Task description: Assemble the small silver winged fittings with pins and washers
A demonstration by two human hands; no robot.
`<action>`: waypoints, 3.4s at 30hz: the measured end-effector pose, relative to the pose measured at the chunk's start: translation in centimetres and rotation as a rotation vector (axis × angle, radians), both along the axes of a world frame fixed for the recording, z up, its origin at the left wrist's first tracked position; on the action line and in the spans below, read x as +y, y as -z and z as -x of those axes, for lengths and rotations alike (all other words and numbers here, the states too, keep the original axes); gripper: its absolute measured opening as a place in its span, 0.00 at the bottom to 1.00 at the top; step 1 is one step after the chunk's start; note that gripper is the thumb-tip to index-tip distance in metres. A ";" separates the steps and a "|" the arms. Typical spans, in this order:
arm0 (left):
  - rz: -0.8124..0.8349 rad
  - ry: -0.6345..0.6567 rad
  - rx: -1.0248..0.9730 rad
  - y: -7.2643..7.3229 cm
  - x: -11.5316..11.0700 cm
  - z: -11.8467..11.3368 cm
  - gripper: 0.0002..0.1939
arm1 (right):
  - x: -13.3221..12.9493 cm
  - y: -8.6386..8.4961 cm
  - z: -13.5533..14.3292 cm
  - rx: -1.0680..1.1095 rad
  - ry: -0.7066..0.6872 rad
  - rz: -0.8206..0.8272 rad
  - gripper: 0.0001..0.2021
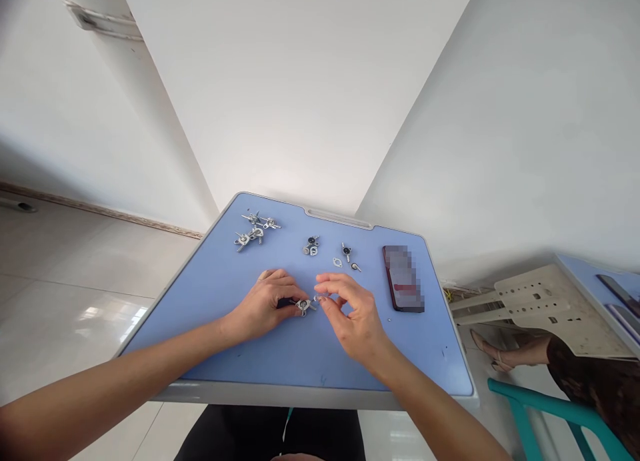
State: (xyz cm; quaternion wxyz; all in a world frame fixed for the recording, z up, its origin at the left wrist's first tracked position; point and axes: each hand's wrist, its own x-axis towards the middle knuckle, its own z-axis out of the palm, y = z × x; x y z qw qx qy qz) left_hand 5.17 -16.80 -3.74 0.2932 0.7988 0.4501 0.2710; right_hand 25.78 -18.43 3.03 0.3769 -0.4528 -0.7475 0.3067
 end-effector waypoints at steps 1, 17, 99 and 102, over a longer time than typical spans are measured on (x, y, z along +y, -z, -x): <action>0.000 -0.002 -0.003 0.0 0.0 0.0 0.08 | 0.0 0.1 0.0 0.006 -0.001 -0.042 0.06; -0.030 -0.004 -0.022 0.5 -0.2 -0.1 0.11 | 0.1 1.7 0.6 0.123 0.122 -0.146 0.16; -0.141 -0.020 -0.003 0.8 -0.5 -0.1 0.05 | 0.1 1.5 3.0 0.074 0.005 -0.287 0.08; -0.132 -0.019 0.002 0.7 -0.5 -0.1 0.04 | -0.1 2.1 3.2 0.121 0.031 -0.211 0.13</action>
